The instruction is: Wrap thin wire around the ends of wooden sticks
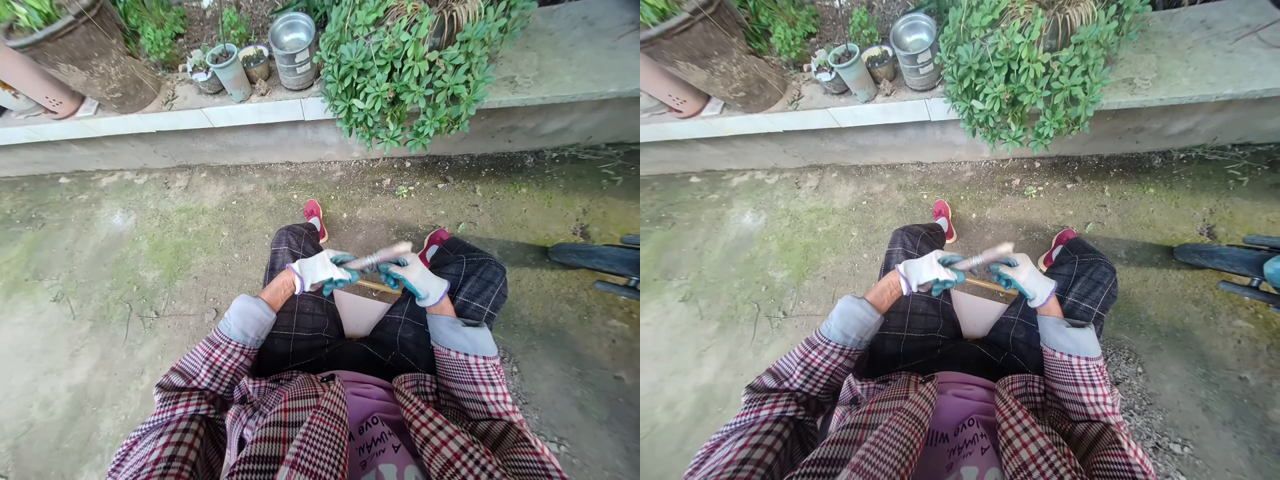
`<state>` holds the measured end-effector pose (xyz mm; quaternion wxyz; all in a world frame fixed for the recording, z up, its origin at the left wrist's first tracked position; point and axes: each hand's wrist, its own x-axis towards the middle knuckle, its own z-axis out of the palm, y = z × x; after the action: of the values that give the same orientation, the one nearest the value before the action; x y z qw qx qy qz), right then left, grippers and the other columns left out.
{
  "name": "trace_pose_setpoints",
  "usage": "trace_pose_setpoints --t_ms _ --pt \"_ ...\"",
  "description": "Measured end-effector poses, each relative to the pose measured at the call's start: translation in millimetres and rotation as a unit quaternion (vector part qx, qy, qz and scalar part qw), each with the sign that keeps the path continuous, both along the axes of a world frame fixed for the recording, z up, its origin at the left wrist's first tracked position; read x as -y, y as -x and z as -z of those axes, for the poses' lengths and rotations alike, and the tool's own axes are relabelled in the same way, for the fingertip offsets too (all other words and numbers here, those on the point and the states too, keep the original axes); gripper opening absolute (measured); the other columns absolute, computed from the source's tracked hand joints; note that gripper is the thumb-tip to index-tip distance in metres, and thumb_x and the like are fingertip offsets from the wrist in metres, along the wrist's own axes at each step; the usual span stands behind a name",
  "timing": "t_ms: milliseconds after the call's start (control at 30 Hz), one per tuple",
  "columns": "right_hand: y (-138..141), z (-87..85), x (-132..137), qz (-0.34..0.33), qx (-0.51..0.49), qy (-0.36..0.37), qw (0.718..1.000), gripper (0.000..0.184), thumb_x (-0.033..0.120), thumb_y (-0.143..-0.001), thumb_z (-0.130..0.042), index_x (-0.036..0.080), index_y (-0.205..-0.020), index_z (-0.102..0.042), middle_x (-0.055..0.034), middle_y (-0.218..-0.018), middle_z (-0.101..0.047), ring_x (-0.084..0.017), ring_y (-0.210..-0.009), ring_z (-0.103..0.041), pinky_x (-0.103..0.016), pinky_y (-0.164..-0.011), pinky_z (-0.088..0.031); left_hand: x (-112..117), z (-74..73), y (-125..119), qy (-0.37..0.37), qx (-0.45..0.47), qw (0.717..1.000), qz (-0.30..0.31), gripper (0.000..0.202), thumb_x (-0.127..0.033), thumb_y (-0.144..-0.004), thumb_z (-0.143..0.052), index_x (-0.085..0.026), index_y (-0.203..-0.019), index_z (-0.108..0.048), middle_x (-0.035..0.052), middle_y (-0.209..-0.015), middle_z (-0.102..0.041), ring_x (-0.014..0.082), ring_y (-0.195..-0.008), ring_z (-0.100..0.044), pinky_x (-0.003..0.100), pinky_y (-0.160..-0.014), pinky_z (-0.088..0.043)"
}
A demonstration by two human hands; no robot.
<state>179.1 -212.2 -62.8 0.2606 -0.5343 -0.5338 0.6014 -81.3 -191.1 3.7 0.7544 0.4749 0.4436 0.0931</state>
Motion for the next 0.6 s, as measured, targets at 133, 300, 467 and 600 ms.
trace_pose_setpoints --t_ms 133,300,467,600 --pt "6.5 -4.3 -0.4 0.035 -0.053 0.056 0.996 0.043 0.054 -0.067 -0.079 0.014 -0.081 -0.075 -0.0045 -0.064 -0.068 -0.012 -0.051 -0.057 -0.024 -0.05 -0.047 -13.1 10.8 -1.7 -0.008 0.069 0.982 -0.177 0.047 -0.033 -0.077 -0.072 -0.015 -0.12 -0.067 -0.0084 -0.06 -0.046 0.0046 -0.04 -0.033 0.018 -0.036 -0.029" --pt "10.0 -4.7 1.4 -0.037 -0.021 0.055 0.998 0.033 0.046 -0.069 -0.077 0.015 -0.078 -0.077 -0.002 -0.061 -0.067 -0.01 -0.049 -0.053 -0.022 -0.045 -0.041 -22.7 35.0 -0.4 -0.105 -0.071 0.962 -0.242 0.035 -0.029 -0.085 -0.065 -0.012 -0.116 -0.067 -0.007 -0.062 -0.048 0.0059 -0.042 -0.035 0.02 -0.039 -0.031" --pt "-0.2 0.7 5.3 -0.081 -0.027 0.057 0.995 0.038 0.049 -0.077 -0.073 0.014 -0.088 -0.08 -0.0013 -0.062 -0.066 -0.011 -0.05 -0.053 -0.023 -0.046 -0.039 -8.5 46.0 -15.1 -0.331 -0.326 0.88 0.104 0.03 -0.023 -0.085 -0.066 -0.018 -0.114 -0.073 0.0057 -0.089 -0.074 0.0198 -0.081 -0.069 0.028 -0.076 -0.054" --pt "-5.8 2.5 2.8 -0.028 -0.026 0.014 0.999 0.034 0.047 -0.075 -0.075 0.014 -0.085 -0.079 -0.0027 -0.067 -0.07 -0.013 -0.057 -0.056 -0.024 -0.052 -0.044 1.4 46.9 -23.5 -0.374 -0.418 0.777 0.287 0.036 -0.03 -0.091 -0.058 -0.022 -0.124 -0.071 0.0116 -0.107 -0.077 0.0288 -0.1 -0.074 0.035 -0.086 -0.055"
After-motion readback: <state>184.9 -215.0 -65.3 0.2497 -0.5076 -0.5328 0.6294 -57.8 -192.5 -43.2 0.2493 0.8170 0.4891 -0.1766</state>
